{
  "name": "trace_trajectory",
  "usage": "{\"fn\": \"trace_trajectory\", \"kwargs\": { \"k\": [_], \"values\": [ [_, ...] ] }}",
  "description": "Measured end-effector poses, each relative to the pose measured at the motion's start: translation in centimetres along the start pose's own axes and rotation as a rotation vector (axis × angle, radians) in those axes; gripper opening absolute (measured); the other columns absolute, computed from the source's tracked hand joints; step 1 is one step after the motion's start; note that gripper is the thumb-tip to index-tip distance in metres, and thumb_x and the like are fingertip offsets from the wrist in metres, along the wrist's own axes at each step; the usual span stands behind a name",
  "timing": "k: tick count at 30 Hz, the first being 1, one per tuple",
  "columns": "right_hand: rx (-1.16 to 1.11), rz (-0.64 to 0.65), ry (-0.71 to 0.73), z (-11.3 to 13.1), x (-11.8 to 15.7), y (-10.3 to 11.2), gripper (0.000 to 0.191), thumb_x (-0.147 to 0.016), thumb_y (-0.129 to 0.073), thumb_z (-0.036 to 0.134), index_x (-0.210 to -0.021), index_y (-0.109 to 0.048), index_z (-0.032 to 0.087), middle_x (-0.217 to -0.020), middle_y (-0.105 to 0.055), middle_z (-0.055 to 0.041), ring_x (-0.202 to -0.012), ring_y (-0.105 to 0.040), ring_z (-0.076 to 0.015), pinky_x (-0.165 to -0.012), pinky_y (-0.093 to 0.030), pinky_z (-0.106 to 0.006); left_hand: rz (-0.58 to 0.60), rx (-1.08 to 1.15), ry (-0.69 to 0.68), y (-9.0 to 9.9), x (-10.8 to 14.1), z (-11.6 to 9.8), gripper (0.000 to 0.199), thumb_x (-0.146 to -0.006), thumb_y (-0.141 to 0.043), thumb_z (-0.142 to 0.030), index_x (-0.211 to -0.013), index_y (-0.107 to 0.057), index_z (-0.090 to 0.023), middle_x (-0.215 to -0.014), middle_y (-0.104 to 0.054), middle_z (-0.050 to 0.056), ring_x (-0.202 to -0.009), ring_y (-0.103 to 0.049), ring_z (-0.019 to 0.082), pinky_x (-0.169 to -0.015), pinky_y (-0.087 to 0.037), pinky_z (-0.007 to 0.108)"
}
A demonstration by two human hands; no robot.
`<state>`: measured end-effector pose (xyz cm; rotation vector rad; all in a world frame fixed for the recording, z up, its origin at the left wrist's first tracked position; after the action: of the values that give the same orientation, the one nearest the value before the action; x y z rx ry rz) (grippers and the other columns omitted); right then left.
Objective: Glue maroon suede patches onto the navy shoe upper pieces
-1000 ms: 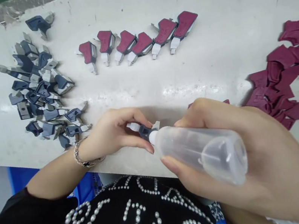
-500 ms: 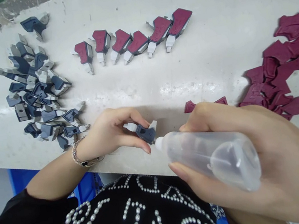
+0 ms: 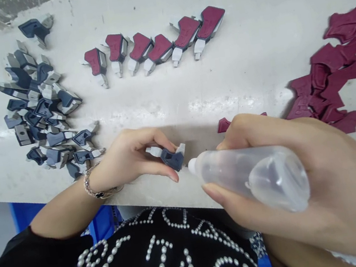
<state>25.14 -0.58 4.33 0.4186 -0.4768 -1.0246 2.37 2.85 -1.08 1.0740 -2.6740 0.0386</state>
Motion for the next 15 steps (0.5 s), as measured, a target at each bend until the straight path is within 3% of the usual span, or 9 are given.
{"fn": "trace_trajectory", "kwargs": {
  "k": [5, 15],
  "values": [
    [0.044, -0.059, -0.052, -0.27, -0.05, 0.23, 0.017, -0.086, -0.073, 0.053, -0.092, -0.066, 0.039, -0.071, -0.071, 0.0041, -0.048, -0.062, -0.0155, -0.028, -0.043, -0.029, 0.016, -0.022, 0.007, -0.03, -0.01, 0.03, 0.037, -0.066, -0.094, -0.034, -0.089, -0.071, -0.017, -0.092, -0.079, 0.003, -0.082, -0.077, 0.016, -0.074, -0.063, 0.023],
    [0.018, -0.093, -0.052, -0.01, 0.22, 0.27, 0.019, -0.081, -0.080, 0.040, -0.094, -0.068, 0.034, -0.073, -0.071, 0.0017, -0.049, -0.064, -0.0176, -0.025, -0.040, -0.029, 0.063, -0.002, 0.038, -0.10, -0.13, -0.01, 0.039, -0.065, -0.094, -0.037, -0.089, -0.072, -0.017, -0.091, -0.079, 0.003, -0.076, -0.076, 0.014, -0.069, -0.061, 0.021]
  ]
}}
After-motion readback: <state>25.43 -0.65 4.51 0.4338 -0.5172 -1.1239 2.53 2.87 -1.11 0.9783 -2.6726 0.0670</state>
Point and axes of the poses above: each hand's wrist, its own x-axis away from the middle knuckle, its own y-axis out of the back of the hand, z = x × y, the point moved 4 cm from there along -x, towards the middle knuckle
